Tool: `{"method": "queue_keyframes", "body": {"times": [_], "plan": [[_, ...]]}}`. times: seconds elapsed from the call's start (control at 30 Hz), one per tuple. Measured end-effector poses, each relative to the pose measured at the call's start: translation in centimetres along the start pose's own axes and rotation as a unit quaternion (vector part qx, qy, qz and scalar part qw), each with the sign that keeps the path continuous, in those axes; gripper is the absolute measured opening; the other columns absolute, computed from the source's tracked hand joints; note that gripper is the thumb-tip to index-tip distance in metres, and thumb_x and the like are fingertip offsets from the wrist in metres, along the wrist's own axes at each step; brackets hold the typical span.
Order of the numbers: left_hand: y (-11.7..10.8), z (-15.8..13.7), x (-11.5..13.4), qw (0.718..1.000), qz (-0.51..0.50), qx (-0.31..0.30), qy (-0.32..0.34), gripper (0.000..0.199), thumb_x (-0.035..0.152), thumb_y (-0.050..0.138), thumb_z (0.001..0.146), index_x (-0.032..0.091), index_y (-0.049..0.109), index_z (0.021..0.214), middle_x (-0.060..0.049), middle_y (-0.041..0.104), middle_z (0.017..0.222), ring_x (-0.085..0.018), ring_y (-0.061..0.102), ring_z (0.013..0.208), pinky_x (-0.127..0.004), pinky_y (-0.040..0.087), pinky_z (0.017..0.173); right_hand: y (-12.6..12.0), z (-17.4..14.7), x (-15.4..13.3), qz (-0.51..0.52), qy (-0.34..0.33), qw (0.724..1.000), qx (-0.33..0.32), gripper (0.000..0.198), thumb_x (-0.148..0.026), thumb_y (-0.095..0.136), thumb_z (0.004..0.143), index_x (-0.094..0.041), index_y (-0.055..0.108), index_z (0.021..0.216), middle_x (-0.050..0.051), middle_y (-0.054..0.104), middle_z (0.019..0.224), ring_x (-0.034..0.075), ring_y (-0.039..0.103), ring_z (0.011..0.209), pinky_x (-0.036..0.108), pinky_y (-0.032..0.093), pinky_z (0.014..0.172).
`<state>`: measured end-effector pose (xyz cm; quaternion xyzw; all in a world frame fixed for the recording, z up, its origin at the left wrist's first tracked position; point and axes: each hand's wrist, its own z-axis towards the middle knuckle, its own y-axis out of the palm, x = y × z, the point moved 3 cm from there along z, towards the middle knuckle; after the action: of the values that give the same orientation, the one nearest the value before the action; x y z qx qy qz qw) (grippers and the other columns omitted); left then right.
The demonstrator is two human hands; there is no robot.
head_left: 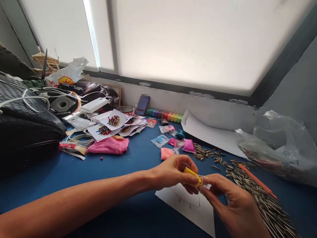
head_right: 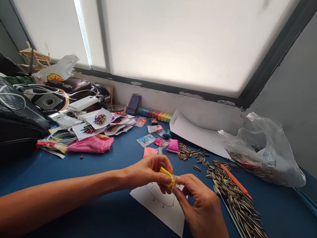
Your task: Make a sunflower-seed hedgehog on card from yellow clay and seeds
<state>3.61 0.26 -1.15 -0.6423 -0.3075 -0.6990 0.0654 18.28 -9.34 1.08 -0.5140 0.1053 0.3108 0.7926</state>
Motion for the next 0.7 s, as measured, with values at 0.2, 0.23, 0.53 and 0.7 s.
{"method": "queue_keyframes", "body": {"times": [0.2,0.23,0.53,0.7], "plan": [[-0.10,-0.13,-0.16,0.998,0.023,-0.039,-0.047,0.057,0.057,0.089,0.062,0.012,0.068,0.090,-0.004,0.070,0.078,-0.014,0.068,0.062,-0.030,0.056,0.072,-0.03,0.06,-0.03,-0.009,-0.005,1.000,0.025,0.017,-0.039,0.062,0.093,-0.029,0.075,0.098,-0.001,0.073,0.085,0.012,0.067,0.067,0.020,0.054,0.061],[-0.05,-0.18,-0.12,0.997,0.028,-0.047,-0.053,0.055,0.059,0.087,0.064,0.012,0.070,0.088,-0.004,0.070,0.080,-0.014,0.068,0.063,-0.031,0.056,0.074,-0.12,0.09,-0.04,-0.007,0.002,1.000,0.031,0.018,-0.041,0.062,0.094,-0.028,0.075,0.097,0.000,0.073,0.084,0.012,0.066,0.066,0.021,0.054,0.060],[0.07,-0.13,-0.30,0.997,0.064,-0.024,-0.041,0.052,0.060,0.085,0.064,0.013,0.071,0.081,-0.002,0.068,0.078,-0.012,0.064,0.061,-0.027,0.052,0.066,-0.32,-0.17,0.02,-0.051,-0.043,0.997,0.048,0.017,-0.036,0.065,0.092,-0.028,0.074,0.104,0.002,0.075,0.094,0.013,0.069,0.066,0.020,0.057,0.062],[0.25,-0.16,-0.42,0.997,0.075,-0.005,-0.033,0.056,0.064,0.085,0.060,0.013,0.066,0.075,-0.001,0.065,0.070,-0.012,0.063,0.056,-0.025,0.051,0.061,-0.05,-0.14,-0.10,-0.045,-0.046,0.997,0.039,0.015,-0.033,0.061,0.094,-0.025,0.074,0.098,0.003,0.074,0.093,0.014,0.071,0.071,0.020,0.058,0.065]]}}
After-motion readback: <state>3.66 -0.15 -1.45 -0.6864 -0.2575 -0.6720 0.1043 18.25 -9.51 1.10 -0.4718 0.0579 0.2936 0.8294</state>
